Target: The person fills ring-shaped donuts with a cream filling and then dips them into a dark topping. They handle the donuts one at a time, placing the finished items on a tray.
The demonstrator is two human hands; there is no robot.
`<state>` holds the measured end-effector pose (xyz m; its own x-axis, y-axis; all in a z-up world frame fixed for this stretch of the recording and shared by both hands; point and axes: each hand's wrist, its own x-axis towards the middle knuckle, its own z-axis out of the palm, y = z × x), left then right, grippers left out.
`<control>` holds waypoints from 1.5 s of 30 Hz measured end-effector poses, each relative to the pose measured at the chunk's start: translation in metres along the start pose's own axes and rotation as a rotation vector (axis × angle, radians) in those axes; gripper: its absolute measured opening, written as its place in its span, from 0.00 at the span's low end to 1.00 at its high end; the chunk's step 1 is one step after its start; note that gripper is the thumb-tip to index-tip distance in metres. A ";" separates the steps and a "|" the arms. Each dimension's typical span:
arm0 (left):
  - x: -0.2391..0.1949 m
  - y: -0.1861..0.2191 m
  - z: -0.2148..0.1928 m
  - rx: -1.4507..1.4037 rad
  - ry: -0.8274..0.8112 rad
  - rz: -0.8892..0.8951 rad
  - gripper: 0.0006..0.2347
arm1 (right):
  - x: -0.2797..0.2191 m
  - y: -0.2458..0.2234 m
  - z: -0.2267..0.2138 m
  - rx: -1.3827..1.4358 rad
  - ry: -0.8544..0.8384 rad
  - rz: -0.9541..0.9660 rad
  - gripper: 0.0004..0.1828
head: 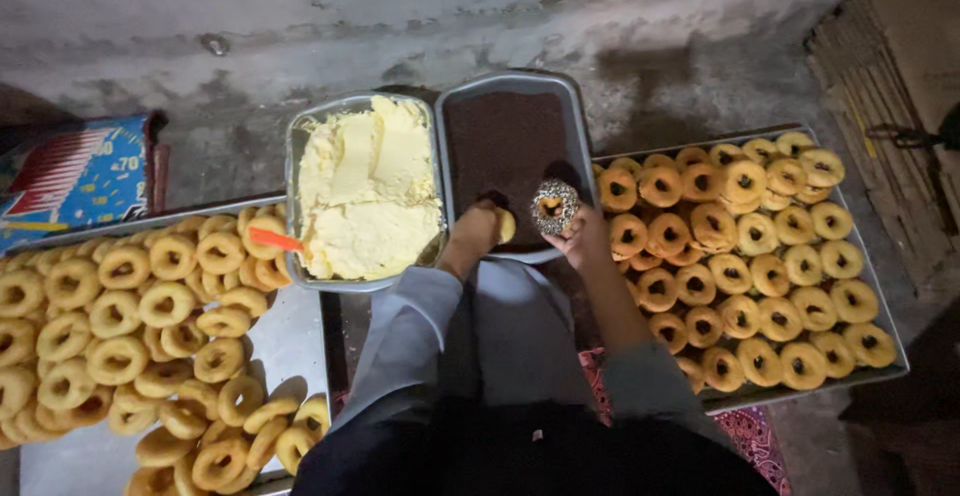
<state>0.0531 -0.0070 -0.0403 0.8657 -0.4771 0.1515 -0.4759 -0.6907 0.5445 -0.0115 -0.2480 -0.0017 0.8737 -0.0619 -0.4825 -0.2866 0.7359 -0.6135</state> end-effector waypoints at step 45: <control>-0.452 -0.031 -0.145 -1.046 1.388 -0.931 0.05 | -0.060 -0.214 -0.203 0.298 0.530 -0.463 0.23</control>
<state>-0.3009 0.3092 -0.0057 0.5019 0.8212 -0.2716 -0.0679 0.3505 0.9341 -0.0822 -0.5389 0.0317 0.5519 -0.6682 -0.4989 0.2465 0.7023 -0.6679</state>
